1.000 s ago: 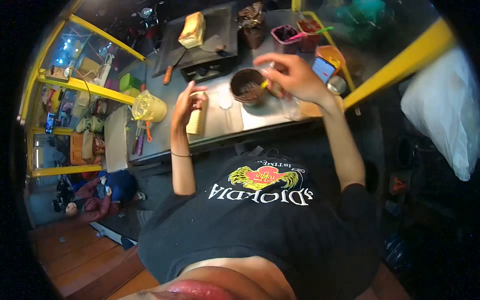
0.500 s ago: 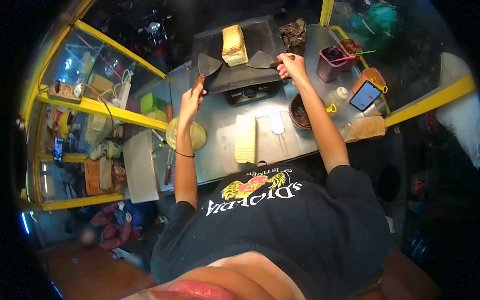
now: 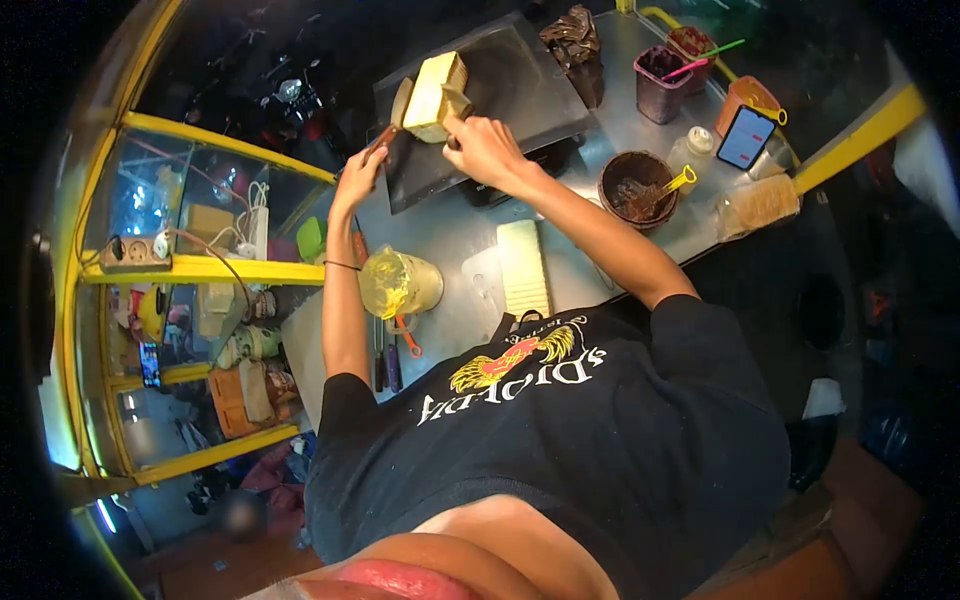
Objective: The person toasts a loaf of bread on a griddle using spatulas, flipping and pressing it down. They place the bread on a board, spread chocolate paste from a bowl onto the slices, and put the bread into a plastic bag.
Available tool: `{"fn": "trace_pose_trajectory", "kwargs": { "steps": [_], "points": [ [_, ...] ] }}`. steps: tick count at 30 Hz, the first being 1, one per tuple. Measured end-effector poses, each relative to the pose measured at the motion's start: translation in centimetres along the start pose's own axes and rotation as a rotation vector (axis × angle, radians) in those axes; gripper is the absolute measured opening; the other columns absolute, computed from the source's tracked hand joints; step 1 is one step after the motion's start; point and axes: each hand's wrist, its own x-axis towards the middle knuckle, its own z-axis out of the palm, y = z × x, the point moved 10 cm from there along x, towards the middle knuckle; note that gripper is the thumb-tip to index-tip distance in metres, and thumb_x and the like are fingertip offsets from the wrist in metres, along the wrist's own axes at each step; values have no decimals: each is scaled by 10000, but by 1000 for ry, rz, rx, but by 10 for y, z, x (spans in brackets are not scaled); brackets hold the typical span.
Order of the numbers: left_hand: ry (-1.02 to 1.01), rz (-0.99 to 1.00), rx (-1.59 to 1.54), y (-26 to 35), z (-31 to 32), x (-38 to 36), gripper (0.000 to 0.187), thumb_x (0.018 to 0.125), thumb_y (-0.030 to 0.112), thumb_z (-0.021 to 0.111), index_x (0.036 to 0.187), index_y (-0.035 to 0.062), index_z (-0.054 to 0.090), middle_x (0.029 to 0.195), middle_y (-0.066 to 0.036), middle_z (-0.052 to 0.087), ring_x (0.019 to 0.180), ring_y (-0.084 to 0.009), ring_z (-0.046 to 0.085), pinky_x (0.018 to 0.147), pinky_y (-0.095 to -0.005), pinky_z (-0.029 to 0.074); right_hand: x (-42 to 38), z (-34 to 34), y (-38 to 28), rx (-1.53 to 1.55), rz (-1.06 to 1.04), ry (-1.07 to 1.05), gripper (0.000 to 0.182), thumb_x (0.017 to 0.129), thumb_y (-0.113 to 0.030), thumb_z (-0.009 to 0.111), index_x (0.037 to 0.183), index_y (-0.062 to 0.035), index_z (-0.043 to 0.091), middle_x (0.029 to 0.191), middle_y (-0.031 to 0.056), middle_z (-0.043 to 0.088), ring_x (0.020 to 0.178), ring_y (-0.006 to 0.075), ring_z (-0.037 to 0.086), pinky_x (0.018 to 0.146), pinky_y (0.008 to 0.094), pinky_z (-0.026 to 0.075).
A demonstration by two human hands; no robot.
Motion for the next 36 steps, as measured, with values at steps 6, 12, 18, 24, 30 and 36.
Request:
{"fn": "trace_pose_trajectory", "kwargs": {
  "steps": [6,12,18,24,30,36],
  "points": [
    [-57,-225,-261,-29,-9,-22,378,942,449,566,889,80,629,577,85,359,471,-29,323,438,-217,265,-23,-46,41,315,198,240,186,823,-123,644,977,-18,636,633,84,600,566,132,573,565,301,459],
    [-20,-234,-295,-24,-2,-33,381,937,441,570,858,74,638,580,77,389,473,-27,338,432,-221,264,-35,-60,66,344,328,265,177,832,-120,640,967,-7,626,632,60,567,588,114,549,587,281,440],
    [100,68,41,24,-1,-14,378,936,369,569,837,14,649,607,-94,549,496,-199,515,478,-330,384,-34,-28,42,381,275,262,225,840,-140,661,1009,7,639,660,105,638,618,142,627,605,312,488],
    [80,267,400,154,12,-24,388,939,335,556,883,-42,634,673,-252,578,657,-409,608,603,-443,454,-44,-17,82,747,609,215,212,887,-169,622,1012,2,637,631,97,638,460,137,605,408,264,479],
    [146,199,47,135,-9,-48,391,944,343,569,811,-21,626,551,-78,476,534,-120,472,510,-328,375,-63,-121,90,483,604,254,175,859,-194,650,857,-18,653,597,54,621,420,99,559,397,259,449],
    [155,-161,-227,81,-19,-94,398,960,367,556,779,25,649,561,36,461,519,-44,403,483,-251,310,-45,-104,17,53,167,273,172,811,-157,637,936,-43,665,719,143,665,634,239,660,612,358,499]
  ]
}}
